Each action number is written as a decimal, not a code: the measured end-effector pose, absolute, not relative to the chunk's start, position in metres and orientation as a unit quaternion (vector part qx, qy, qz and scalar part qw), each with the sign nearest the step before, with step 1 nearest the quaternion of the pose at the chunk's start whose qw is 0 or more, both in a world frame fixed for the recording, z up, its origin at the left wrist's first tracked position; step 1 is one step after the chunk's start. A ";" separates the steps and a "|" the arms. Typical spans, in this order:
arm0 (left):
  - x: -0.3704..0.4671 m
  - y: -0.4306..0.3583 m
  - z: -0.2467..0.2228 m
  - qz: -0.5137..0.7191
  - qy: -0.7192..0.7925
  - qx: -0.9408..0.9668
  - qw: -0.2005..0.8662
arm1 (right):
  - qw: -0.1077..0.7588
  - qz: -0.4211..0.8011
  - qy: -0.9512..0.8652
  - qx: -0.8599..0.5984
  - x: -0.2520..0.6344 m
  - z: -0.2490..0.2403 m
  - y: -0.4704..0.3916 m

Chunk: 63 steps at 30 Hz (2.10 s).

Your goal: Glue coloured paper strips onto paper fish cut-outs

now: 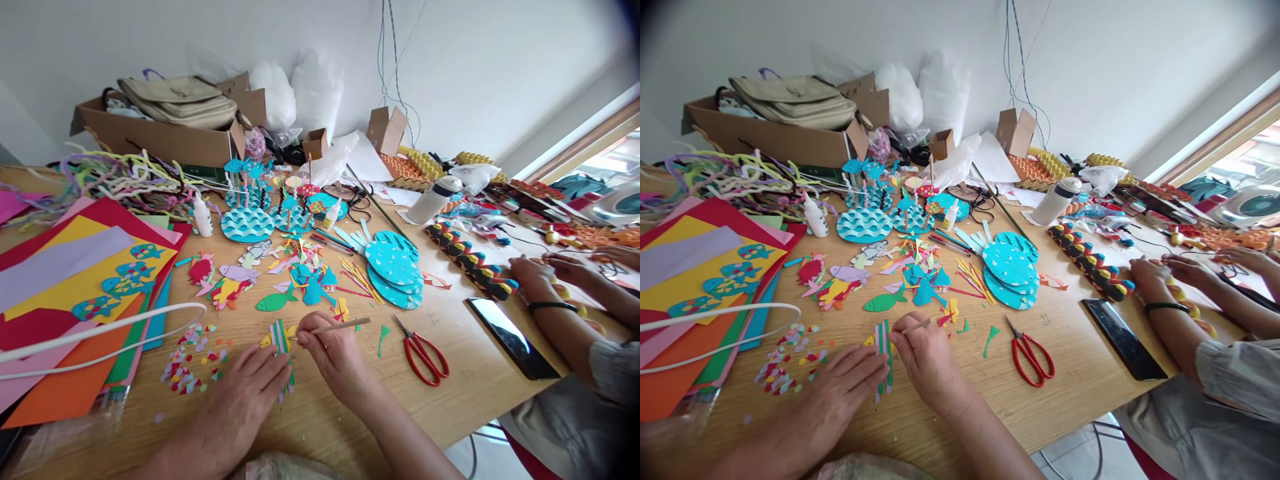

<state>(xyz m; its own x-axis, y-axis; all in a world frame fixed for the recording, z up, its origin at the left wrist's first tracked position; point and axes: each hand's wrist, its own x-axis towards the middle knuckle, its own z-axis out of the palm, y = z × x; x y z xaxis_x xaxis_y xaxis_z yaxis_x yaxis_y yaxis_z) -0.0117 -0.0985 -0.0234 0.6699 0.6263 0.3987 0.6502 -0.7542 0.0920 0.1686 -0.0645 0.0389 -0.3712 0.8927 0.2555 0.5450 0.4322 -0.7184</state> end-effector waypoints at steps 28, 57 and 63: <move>-0.020 -0.101 -0.017 -0.201 -0.285 -0.937 0.020 | 0.294 0.268 -0.792 -0.462 0.160 0.039 -0.022; -0.012 -0.035 -0.013 -0.206 -0.369 -0.892 -0.164 | 0.277 0.305 -0.792 -0.451 0.170 0.036 -0.087; -0.018 -0.029 -0.002 -0.230 -0.379 -0.880 -0.171 | 0.320 0.201 -0.787 -0.488 0.205 0.059 -0.097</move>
<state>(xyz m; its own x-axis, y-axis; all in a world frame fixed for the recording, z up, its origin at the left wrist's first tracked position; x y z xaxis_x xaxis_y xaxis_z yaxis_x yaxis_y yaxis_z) -0.0175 -0.0290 -0.0016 0.6075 0.7452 0.2749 0.5880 -0.6546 0.4752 0.2050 -0.0972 0.0593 -0.3193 0.8964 0.3074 0.6397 0.4432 -0.6279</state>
